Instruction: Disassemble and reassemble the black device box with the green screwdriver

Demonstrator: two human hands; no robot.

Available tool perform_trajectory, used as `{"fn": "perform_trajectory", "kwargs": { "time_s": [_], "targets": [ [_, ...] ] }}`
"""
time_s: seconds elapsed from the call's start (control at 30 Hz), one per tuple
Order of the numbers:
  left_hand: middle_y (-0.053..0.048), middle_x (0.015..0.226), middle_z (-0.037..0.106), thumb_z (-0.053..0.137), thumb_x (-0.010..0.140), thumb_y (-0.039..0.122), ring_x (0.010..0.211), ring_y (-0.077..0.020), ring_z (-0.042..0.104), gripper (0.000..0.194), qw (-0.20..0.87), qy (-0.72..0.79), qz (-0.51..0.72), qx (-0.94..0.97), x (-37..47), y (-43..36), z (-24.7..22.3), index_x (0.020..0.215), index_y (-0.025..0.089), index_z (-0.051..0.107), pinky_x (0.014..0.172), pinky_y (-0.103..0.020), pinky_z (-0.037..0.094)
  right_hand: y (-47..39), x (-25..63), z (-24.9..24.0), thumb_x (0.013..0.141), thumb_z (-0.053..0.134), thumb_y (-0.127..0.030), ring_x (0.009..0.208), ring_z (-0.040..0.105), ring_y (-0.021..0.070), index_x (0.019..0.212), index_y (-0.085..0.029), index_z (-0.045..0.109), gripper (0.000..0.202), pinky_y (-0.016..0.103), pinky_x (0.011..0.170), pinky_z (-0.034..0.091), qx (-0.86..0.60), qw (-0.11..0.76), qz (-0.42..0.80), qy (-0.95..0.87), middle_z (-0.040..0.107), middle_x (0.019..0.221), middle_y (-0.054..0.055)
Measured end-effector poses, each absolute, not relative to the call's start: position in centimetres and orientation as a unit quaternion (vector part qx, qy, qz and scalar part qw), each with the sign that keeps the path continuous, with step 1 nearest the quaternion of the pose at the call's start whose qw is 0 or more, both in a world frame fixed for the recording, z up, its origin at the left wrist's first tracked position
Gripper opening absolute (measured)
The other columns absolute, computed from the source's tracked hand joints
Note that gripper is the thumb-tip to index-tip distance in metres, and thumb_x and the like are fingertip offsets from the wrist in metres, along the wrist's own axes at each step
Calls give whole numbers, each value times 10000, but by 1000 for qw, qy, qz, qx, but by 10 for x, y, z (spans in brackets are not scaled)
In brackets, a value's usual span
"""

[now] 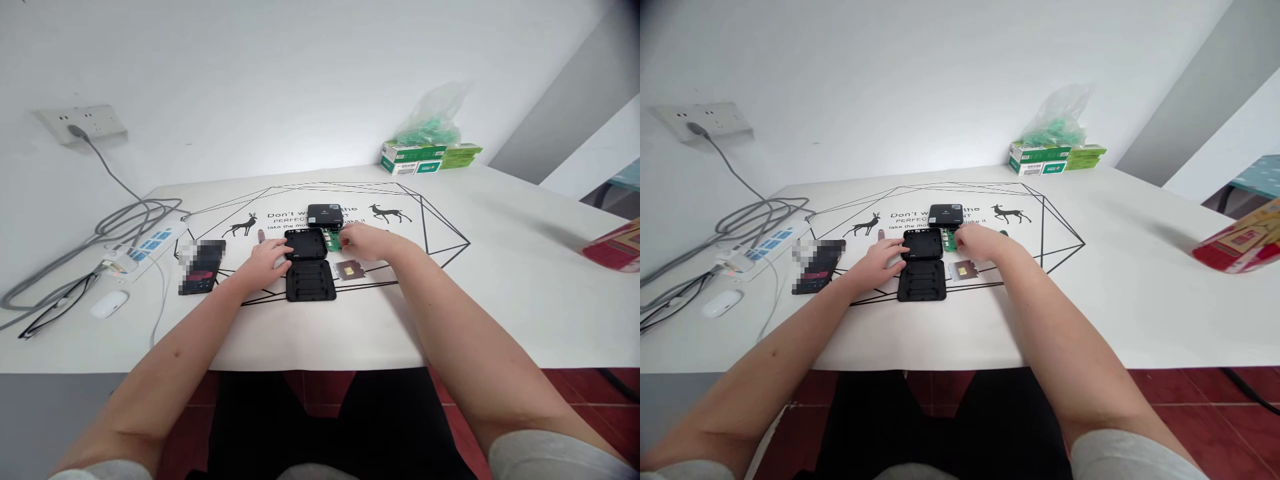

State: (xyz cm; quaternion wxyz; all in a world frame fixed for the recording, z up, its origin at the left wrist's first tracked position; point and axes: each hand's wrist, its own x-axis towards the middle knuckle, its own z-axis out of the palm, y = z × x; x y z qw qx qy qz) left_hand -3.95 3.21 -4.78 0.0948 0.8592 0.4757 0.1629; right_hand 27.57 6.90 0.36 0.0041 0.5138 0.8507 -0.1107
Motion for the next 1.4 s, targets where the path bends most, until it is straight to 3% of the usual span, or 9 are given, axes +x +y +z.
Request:
{"fn": "perform_trajectory", "kwargs": {
  "time_s": [0.07,0.2,0.3,0.43,0.5,0.67,0.87,1.07,1.4],
  "targets": [
    [-141,1647,546,525,1064,407,1554,-348,474,434,99,481,160,856,-39,31,-47,1421,227,694,1297,-609,373,67,279,7,913,560,-147,1170,630,327,904,-211,628,93,383,916,500,518,-37,-112,847,725,1214,147],
    [-145,1693,501,516,1070,406,1588,-354,439,447,100,489,149,854,-38,30,-46,1441,223,684,1304,-616,359,61,285,20,968,479,-181,1006,657,294,935,-233,535,83,408,868,518,564,-96,-177,801,735,1142,135],
    [-150,1706,488,507,1071,402,1598,-357,429,460,100,490,143,854,-37,29,-44,1452,208,678,1309,-615,352,56,286,26,996,478,-238,1012,675,295,948,-248,516,62,428,882,535,575,-150,-219,774,750,1171,128],
    [-150,1660,548,521,1062,400,1569,-345,478,460,95,481,147,859,-36,32,-44,1445,198,676,1305,-582,369,49,272,23,1047,441,-294,1132,683,302,957,-252,488,110,465,988,537,510,-246,-251,785,737,1278,149],
    [-159,1623,585,541,1048,397,1540,-340,514,474,91,481,154,858,-36,34,-45,1456,185,658,1295,-570,385,44,256,18,1072,397,-292,1102,692,296,979,-251,470,125,451,967,536,470,-268,-243,806,739,1237,156],
    [-165,1580,627,563,1029,375,1507,-349,553,481,97,483,172,853,-36,37,-47,1465,180,621,1270,-568,412,28,217,1,1089,377,-227,891,674,262,1065,-229,474,100,370,802,499,460,-207,-196,841,745,1077,135],
    [-195,1625,581,618,1019,395,1571,-354,488,779,139,514,224,816,-33,34,-45,1694,144,323,1279,-550,389,27,196,-15,1078,373,-134,1035,671,310,1113,-183,511,151,419,904,500,478,-157,-130,855,729,1181,193],
    [-185,1589,620,638,1013,392,1518,-359,555,749,137,522,227,810,-31,38,-46,1676,161,377,1240,-529,437,29,185,-22,1078,356,-105,1248,644,327,1168,-166,531,206,491,1089,487,485,-161,-130,850,713,1301,215],
    [-136,1482,708,603,996,356,1393,-347,646,530,91,522,219,819,-30,44,-50,1497,183,589,1202,-546,479,33,180,-24,1092,345,-141,1418,580,373,1202,-132,563,244,589,1214,429,501,-139,-126,845,694,1366,277]
  ]
}}
